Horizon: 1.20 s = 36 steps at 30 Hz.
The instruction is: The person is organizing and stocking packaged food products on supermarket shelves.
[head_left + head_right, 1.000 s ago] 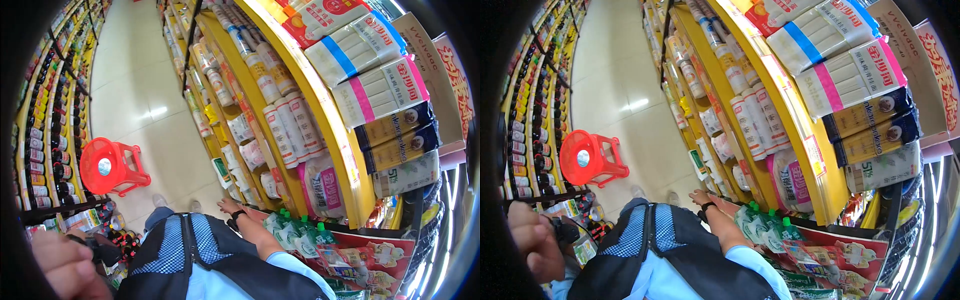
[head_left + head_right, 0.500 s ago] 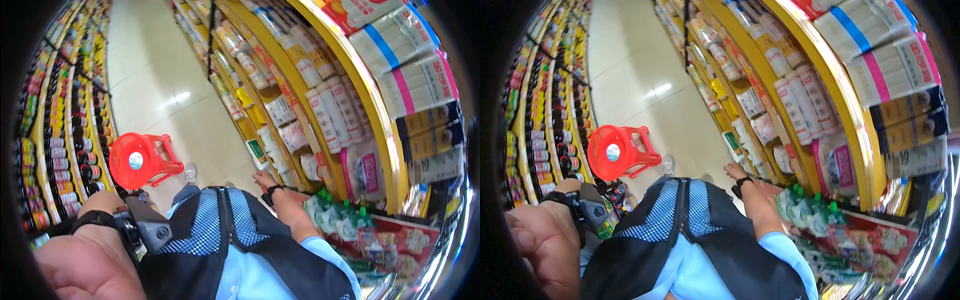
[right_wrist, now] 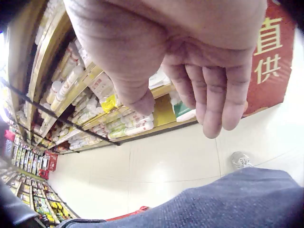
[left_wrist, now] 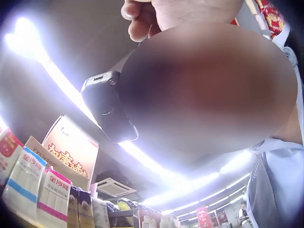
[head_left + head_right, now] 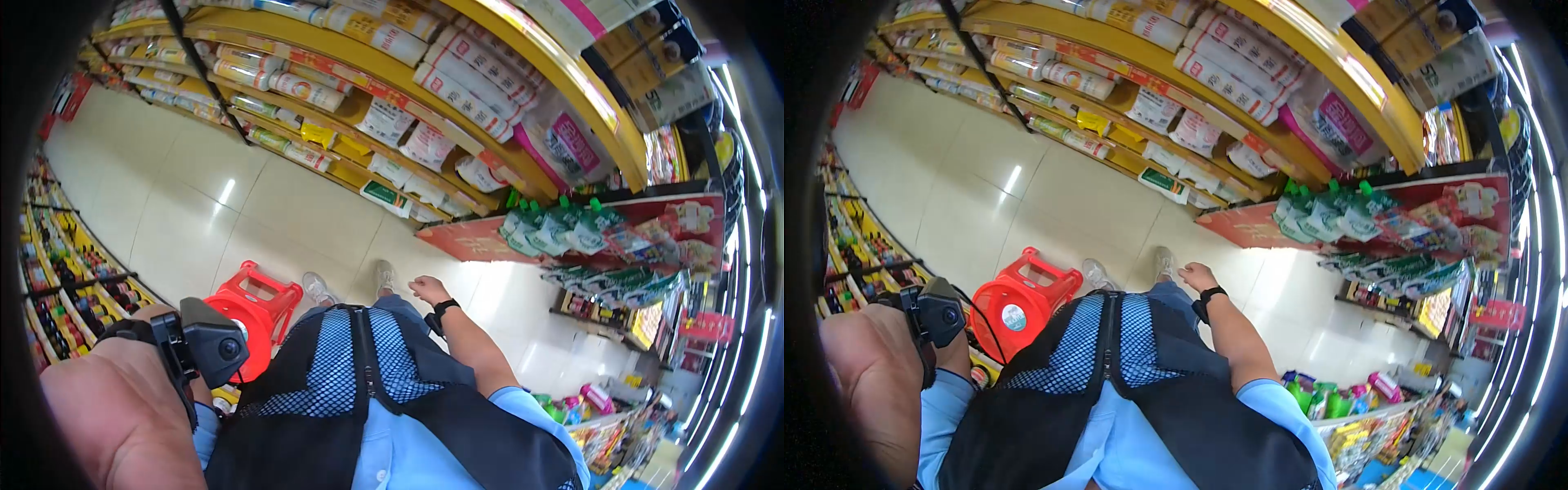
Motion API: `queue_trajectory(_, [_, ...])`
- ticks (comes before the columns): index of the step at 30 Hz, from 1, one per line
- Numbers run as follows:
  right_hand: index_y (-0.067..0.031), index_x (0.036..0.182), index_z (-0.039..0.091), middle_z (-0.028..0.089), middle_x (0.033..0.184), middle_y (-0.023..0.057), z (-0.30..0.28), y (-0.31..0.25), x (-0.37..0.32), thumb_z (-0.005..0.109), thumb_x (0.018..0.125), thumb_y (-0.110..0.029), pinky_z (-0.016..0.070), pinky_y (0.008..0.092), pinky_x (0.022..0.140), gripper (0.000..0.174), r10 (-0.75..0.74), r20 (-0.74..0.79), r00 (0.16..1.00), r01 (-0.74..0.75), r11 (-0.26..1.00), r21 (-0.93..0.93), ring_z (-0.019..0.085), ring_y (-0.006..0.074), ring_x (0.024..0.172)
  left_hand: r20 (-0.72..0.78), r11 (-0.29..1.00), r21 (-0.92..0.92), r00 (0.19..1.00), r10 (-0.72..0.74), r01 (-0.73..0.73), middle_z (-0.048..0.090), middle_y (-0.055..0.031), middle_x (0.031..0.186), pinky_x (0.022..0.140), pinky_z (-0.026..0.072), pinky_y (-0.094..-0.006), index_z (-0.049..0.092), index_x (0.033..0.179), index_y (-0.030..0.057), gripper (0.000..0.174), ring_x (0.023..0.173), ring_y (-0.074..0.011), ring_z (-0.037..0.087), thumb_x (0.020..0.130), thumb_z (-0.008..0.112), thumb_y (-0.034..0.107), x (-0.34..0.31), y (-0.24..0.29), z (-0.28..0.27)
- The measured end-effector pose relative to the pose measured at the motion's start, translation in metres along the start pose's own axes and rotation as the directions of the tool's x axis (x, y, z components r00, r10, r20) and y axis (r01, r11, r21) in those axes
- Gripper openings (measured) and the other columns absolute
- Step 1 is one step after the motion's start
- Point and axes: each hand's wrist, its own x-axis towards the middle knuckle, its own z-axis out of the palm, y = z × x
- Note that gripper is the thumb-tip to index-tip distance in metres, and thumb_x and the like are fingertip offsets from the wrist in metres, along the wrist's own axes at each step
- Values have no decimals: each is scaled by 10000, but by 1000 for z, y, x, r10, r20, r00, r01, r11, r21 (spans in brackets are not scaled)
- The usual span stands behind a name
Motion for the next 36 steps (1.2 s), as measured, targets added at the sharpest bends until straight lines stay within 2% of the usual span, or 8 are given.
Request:
queue_trajectory(10, [1, 1086, 755, 778, 889, 131, 20, 98, -48, 668, 873, -487, 587, 334, 737, 539, 104, -34, 994, -100, 988, 116, 748, 202, 778, -137, 989, -135, 989, 46, -65, 569, 18, 722, 442, 361, -230, 551, 1003, 95, 215, 524, -118, 531, 1118, 421, 222, 34, 14, 41])
queue_trajectory(16, [-5, 1209, 723, 772, 1021, 117, -14, 101, -34, 719, 918, -393, 606, 317, 741, 485, 134, -11, 991, -129, 974, 187, 763, 193, 893, -266, 979, -191, 964, 22, -75, 548, 27, 714, 434, 350, -217, 551, 1012, 103, 221, 529, -106, 532, 1137, 396, 200, 56, 45, 86])
queue_trajectory(23, [-13, 1184, 723, 765, 1013, 99, -58, 141, -13, 712, 948, -370, 605, 311, 743, 428, 66, -15, 998, -58, 945, 321, 754, 186, 879, 101, 950, -124, 956, -274, 286, 652, -95, 756, 461, 370, -312, 669, 967, 33, 403, 527, -137, 505, 985, 716, 433, 42, 99, 166])
queue_trajectory(27, [-19, 1161, 734, 753, 931, 87, -69, 217, 17, 727, 910, -420, 587, 317, 673, 473, 9, 35, 999, -14, 990, 143, 734, 166, 773, 420, 983, 102, 889, -184, 155, 529, -36, 633, 473, 348, -308, 738, 981, -16, 561, 516, -177, 484, 1014, 618, 530, 86, 135, 238])
queue_trajectory(32, [-17, 1122, 737, 752, 931, 94, -76, 248, 9, 709, 948, -339, 587, 304, 660, 368, 121, -26, 992, -96, 883, 460, 737, 168, 752, 359, 977, -181, 932, -42, 114, 532, -27, 644, 480, 350, -305, 730, 1007, 0, 538, 522, -169, 485, 1019, 606, 523, 98, 149, 260])
queue_trajectory(34, [-9, 1122, 735, 752, 957, 96, -78, 273, 24, 712, 950, -307, 587, 303, 665, 345, 23, 112, 993, -35, 993, 113, 743, 172, 771, 302, 967, -240, 953, -8, 84, 533, -23, 648, 482, 351, -304, 727, 1018, 6, 529, 524, -166, 486, 1022, 602, 520, 98, 154, 263])
queue_trajectory(35, [-9, 1126, 734, 751, 977, 102, -88, 232, -23, 721, 946, -305, 589, 305, 668, 347, 157, -25, 987, -129, 882, 453, 743, 179, 776, 279, 961, -265, 960, -1, 78, 533, -21, 650, 483, 351, -303, 726, 1023, 9, 524, 525, -164, 486, 1023, 600, 518, 97, 152, 264])
queue_trajectory(36, [27, 1175, 704, 753, 1006, 113, -92, 224, -37, 694, 962, -361, 600, 301, 748, 442, 149, -2, 989, -130, 872, 471, 753, 210, 875, 248, 953, -294, 969, 6, 69, 534, -19, 652, 484, 352, -303, 724, 1028, 13, 520, 526, -163, 486, 1024, 598, 517, 98, 151, 267])
